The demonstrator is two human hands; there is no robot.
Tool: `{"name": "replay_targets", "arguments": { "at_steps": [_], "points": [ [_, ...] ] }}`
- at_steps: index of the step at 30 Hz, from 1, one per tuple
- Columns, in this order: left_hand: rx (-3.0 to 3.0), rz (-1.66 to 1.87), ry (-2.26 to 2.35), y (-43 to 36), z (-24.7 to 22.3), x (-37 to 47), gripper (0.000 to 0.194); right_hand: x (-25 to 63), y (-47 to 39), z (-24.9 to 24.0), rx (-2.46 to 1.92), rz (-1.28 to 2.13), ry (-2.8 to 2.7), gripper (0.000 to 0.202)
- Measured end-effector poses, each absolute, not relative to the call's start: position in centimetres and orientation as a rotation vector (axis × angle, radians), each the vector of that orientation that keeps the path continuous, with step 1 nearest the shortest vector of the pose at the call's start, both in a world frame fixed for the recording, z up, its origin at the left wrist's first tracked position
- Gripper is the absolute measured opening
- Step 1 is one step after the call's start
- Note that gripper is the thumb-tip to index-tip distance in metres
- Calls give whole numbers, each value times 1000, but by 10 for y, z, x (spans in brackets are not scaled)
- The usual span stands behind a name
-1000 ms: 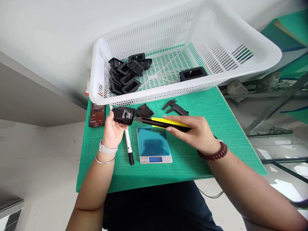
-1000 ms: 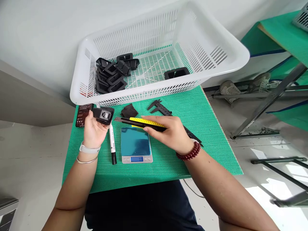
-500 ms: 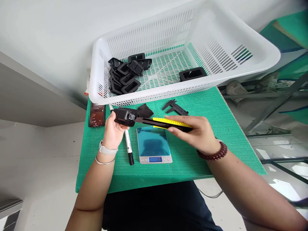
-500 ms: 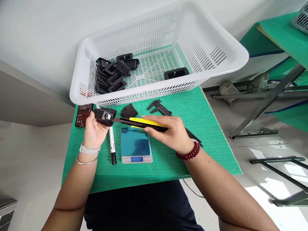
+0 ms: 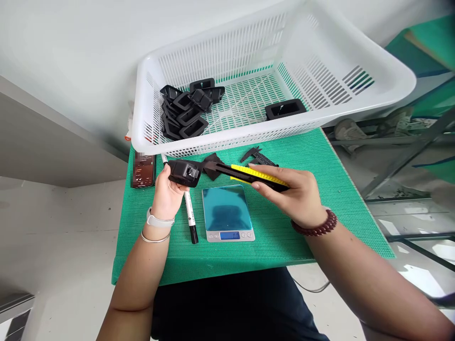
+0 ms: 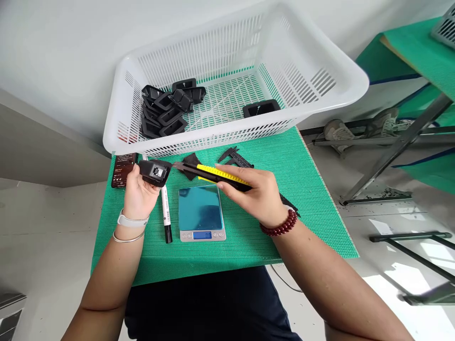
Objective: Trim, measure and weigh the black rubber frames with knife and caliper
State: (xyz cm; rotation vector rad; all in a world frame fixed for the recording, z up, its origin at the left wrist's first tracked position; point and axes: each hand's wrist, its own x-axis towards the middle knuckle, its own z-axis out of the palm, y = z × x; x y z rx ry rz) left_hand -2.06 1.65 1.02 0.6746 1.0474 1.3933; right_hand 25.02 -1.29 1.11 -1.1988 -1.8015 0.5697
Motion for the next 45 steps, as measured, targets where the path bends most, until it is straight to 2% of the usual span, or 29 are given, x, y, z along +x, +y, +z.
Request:
{"name": "replay_targets", "arguments": {
  "at_steps": [6, 11, 17, 22, 27, 32, 45],
  "points": [
    [696, 1401, 1022, 17, 9, -22, 30, 251, -13, 10, -1062, 568, -1899, 29],
    [702, 1395, 1030, 17, 9, -21, 34, 251, -12, 7, -1094, 384, -1830, 32],
    [669, 1409, 1040, 18, 9, -22, 29, 250, -12, 7, -923, 432, -1948, 32],
    [639, 1415, 1044, 19, 8, -22, 27, 250, -12, 6, -1049, 330, -1856, 34],
    [651, 1438, 1052, 19, 9, -22, 25, 249, -12, 7, -950, 368, -1939, 33],
    [663, 1433, 1041, 19, 9, -22, 30, 250, -13, 6, -1053, 288, -1885, 34],
    [802, 1436, 1063, 15, 8, -22, 34, 249, -13, 6, -992, 261, -1933, 35]
  ]
}}
